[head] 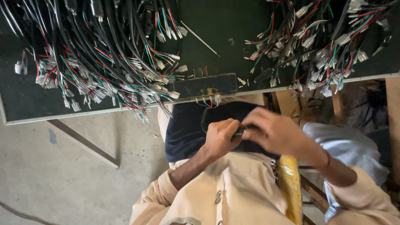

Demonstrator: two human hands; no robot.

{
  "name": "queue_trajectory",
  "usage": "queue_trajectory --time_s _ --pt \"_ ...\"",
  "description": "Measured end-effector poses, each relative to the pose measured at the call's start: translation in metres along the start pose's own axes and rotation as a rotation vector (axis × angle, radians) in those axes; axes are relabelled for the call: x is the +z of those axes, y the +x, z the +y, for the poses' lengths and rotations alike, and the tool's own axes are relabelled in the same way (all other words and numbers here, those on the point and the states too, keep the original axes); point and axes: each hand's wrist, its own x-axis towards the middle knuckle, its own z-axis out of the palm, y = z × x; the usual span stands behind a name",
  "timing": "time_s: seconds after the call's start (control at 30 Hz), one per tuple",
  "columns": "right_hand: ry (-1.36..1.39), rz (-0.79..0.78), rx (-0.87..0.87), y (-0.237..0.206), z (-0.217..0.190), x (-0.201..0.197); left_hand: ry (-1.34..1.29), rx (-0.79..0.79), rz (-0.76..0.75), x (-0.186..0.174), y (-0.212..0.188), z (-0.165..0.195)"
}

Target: The person sits at a workbench covered with wire harnesses and connectors. They pick up a cable, separate and align the colored wires, insert the wire ends into a connector housing, and use a crimping tool to crimp terminals onto the wires, setting finished harnesses aside.

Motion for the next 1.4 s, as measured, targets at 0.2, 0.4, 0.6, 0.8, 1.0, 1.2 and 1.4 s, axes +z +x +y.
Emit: queue_trajectory --time_s 0.2,0.4,0.6,0.8,1.0,1.2,1.4 --pt "0.745 0.142 0.517 0.044 0.052 0.042 -0.007 0.042 0.057 0.003 -0.007 0.002" --pt "0.811 0.104 0.416 0.081 0.031 0.093 -0.011 0.075 0.058 -0.003 -0.009 0.006" --pt "1.125 0.363 0.343 0.098 0.007 0.104 -0.026 0.068 0.050 -0.005 -0.012 0.006" --pt "1.201 0.353 0.363 0.097 0.013 0.113 -0.002 0.048 0.059 -0.001 -0.017 0.003" --pt "0.997 0.352 0.432 0.104 0.010 0.106 -0.021 0.041 0.052 -0.007 -0.011 0.003" --pt "1.141 0.353 0.365 0.103 0.005 0.103 -0.040 0.038 0.033 -0.009 -0.008 0.002" --pt "1.109 0.337 0.322 0.101 0.017 0.103 -0.065 0.040 0.055 -0.004 -0.013 -0.002"
